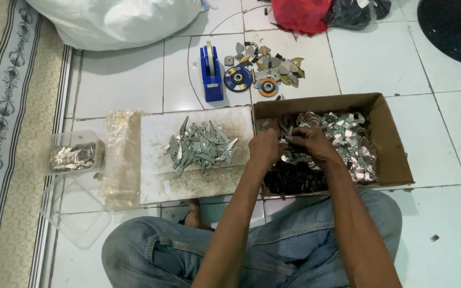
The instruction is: Sorting and arranging small metal components from a cardboard box onto a workspace on the floor.
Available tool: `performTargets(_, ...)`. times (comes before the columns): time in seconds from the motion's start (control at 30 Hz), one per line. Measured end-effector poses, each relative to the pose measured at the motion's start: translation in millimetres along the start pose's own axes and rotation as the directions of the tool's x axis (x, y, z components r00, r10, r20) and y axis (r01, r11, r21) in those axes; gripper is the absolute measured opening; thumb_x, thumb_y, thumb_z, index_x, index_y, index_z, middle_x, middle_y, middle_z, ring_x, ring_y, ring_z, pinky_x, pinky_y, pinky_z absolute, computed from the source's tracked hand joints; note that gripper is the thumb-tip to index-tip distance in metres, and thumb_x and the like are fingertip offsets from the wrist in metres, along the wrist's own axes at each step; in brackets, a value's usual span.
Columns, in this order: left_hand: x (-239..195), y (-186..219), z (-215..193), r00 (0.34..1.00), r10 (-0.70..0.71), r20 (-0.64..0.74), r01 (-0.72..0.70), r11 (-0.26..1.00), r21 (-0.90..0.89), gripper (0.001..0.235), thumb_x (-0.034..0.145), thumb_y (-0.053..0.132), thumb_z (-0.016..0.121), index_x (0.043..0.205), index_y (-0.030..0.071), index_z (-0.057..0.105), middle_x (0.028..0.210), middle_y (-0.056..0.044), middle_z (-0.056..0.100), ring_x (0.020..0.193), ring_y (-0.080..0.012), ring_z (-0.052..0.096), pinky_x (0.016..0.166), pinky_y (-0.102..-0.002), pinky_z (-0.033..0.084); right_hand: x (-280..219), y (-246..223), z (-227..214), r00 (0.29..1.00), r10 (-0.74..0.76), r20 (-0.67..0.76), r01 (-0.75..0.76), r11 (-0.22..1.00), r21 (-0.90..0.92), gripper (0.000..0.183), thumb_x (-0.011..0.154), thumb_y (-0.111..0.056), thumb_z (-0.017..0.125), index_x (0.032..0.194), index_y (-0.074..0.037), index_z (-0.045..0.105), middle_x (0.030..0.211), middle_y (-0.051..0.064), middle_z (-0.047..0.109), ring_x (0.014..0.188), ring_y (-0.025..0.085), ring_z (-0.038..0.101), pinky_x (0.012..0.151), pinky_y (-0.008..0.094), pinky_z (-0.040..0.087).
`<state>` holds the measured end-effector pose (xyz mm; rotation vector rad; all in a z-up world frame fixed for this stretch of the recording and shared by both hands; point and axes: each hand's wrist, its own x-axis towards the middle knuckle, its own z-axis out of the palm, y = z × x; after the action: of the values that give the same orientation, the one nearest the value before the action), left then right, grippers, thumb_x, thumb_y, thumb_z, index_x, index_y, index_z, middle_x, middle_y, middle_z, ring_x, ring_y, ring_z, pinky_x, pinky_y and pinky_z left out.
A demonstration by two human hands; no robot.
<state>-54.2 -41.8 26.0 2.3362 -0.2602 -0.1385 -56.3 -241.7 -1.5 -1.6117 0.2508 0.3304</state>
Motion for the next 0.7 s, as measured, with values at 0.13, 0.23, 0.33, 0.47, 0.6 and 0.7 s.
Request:
performTargets(0.13, 8, -7, 9, 0.999, -0.030, 0.045, 0.026, 0.996, 0.087, 0.014, 0.081, 0.009, 0.074, 0.078, -0.004, 0.072, 0.064, -0.022, 0.067, 0.068, -0.0397, 0.072, 0.058, -0.054, 0.058, -1, -4, 3, 0.999, 0.029, 0.030, -0.028, 0.999, -0.028, 0.028, 0.081, -0.007, 0.084, 0.108, -0.002, 0.077, 0.092, 0.015, 0.074, 0.078, 0.021, 0.071, 0.065, 0.031, 0.059)
performTargets(0.23, 2, 1, -3, 0.997, -0.050, 0.065, 0.047, 0.997, 0.058, 0.017, 0.083, 0.009, 0.072, 0.077, -0.007, 0.071, 0.065, -0.025, 0.067, 0.068, -0.0406, 0.071, 0.059, -0.055, 0.058, -5, -7, 4, 0.999, 0.028, 0.032, -0.027, 0.998, -0.051, 0.025, 0.082, -0.008, 0.085, 0.106, -0.003, 0.078, 0.092, 0.014, 0.074, 0.078, 0.021, 0.070, 0.066, 0.030, 0.058)
performTargets(0.33, -1, 5, -7, 0.996, -0.056, 0.067, 0.054, 0.998, 0.037, 0.017, 0.085, 0.007, 0.070, 0.074, -0.006, 0.071, 0.063, -0.023, 0.066, 0.066, -0.0390, 0.071, 0.059, -0.054, 0.058, 1, 7, -13, 0.997, -0.060, 0.040, 0.068, 0.975, -0.211, 0.020, 0.093, -0.015, 0.075, 0.109, -0.003, 0.078, 0.095, 0.018, 0.074, 0.088, 0.024, 0.067, 0.073, 0.038, 0.056)
performTargets(0.47, 6, -7, 8, 0.996, -0.085, 0.037, 0.084, 0.996, 0.028, 0.016, 0.083, 0.007, 0.068, 0.070, 0.000, 0.073, 0.058, -0.019, 0.064, 0.061, -0.0363, 0.070, 0.056, -0.052, 0.057, -28, -16, -3, 0.987, -0.103, 0.123, 0.159, 0.509, -0.846, 0.032, 0.090, -0.014, 0.065, 0.119, -0.018, 0.078, 0.104, 0.018, 0.078, 0.104, 0.044, 0.071, 0.089, 0.054, 0.056)
performTargets(0.6, 10, -4, 17, 0.995, -0.094, 0.027, 0.093, 0.994, 0.049, 0.016, 0.084, 0.006, 0.067, 0.070, 0.000, 0.072, 0.059, -0.020, 0.065, 0.063, -0.0372, 0.071, 0.056, -0.052, 0.058, 20, 58, -12, 0.983, 0.163, -0.082, -0.150, 0.464, -0.873, 0.046, 0.101, -0.008, 0.053, 0.145, -0.010, 0.065, 0.133, 0.021, 0.071, 0.128, 0.039, 0.061, 0.110, 0.049, 0.046)
performTargets(0.7, 11, 2, 17, 0.995, -0.083, 0.046, 0.080, 0.994, 0.070, 0.010, 0.084, 0.001, 0.068, 0.078, -0.005, 0.073, 0.065, -0.025, 0.068, 0.069, -0.0372, 0.071, 0.061, -0.052, 0.059, 57, 96, -38, 0.998, -0.013, 0.059, 0.061, 0.121, -0.991, 0.024, 0.092, -0.021, 0.062, 0.101, -0.006, 0.077, 0.098, 0.017, 0.079, 0.100, 0.039, 0.076, 0.081, 0.050, 0.061)
